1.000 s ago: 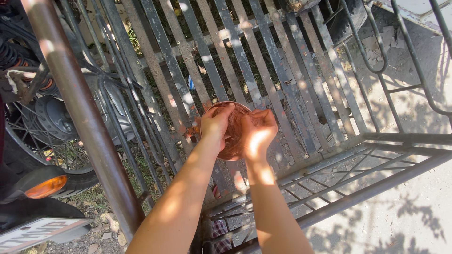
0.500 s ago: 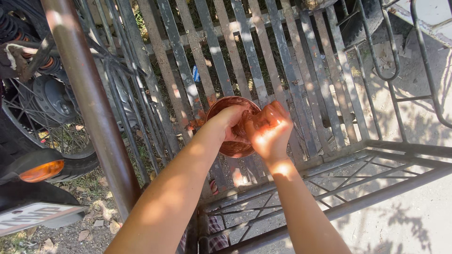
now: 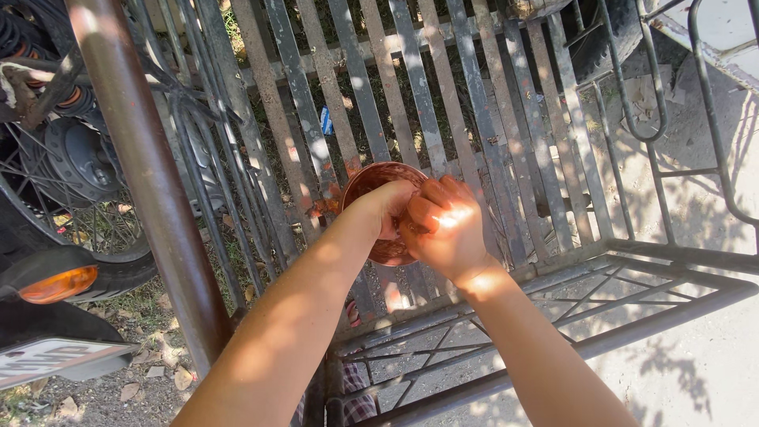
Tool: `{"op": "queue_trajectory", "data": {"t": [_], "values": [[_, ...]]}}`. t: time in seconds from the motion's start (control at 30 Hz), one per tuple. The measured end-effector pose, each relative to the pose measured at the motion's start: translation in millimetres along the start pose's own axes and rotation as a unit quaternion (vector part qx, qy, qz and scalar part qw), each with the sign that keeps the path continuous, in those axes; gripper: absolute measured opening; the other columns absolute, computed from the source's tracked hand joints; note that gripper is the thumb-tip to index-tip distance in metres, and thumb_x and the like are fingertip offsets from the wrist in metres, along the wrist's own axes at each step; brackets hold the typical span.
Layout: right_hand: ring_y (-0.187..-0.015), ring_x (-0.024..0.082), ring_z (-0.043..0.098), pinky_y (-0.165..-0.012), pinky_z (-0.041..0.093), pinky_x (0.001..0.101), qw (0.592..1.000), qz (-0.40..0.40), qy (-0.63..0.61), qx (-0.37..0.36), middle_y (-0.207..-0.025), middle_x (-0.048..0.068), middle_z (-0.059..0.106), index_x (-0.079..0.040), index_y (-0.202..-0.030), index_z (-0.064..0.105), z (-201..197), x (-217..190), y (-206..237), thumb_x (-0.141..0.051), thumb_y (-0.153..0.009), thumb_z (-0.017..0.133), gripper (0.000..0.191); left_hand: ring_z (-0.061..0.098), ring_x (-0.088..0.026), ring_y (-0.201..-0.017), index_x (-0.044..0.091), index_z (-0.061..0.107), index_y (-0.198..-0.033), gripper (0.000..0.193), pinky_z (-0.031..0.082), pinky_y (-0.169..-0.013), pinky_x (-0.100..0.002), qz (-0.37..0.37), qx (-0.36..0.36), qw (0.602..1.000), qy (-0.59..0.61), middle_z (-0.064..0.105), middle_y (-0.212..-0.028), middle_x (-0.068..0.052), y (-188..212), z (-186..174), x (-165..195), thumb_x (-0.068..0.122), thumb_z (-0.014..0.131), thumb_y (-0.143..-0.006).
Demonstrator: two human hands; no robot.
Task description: The person wipes a reddish stain or finish onto a slatted wooden bench-like frame using a brown cloth, working over the top boards, edges, and side rails while turning the piece to reach different surfaces. At the end they dip and wring the cloth in a bowl of stain placed on a metal rack.
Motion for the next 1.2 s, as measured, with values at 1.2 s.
{"op": "queue_trajectory", "data": {"t": [1.2], "values": [[-0.1, 0.027, 0.07, -0.089, 0.062, 0.0485, 0.454, 0.575, -0.577, 0.362, -0.109, 0.01, 0.062, -0.005, -0.101, 0.061, 63, 59, 54, -0.017, -0.09, 0.067, 0.017, 0.072, -0.012, -0.084, 0.007, 0.066, -0.096, 0.025, 0.057, -0.078, -0.03, 0.444, 0.188, 0.874, -0.065, 0.074, -0.088, -0.002, 69, 29, 32, 0.01, 0.082, -0.076]]}}
Point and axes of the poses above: each hand's wrist, its own y-axis away from the middle knuckle, its own z-axis out of the palm, x = y × z, the point moved 4 cm from there along -y, towards the middle knuckle
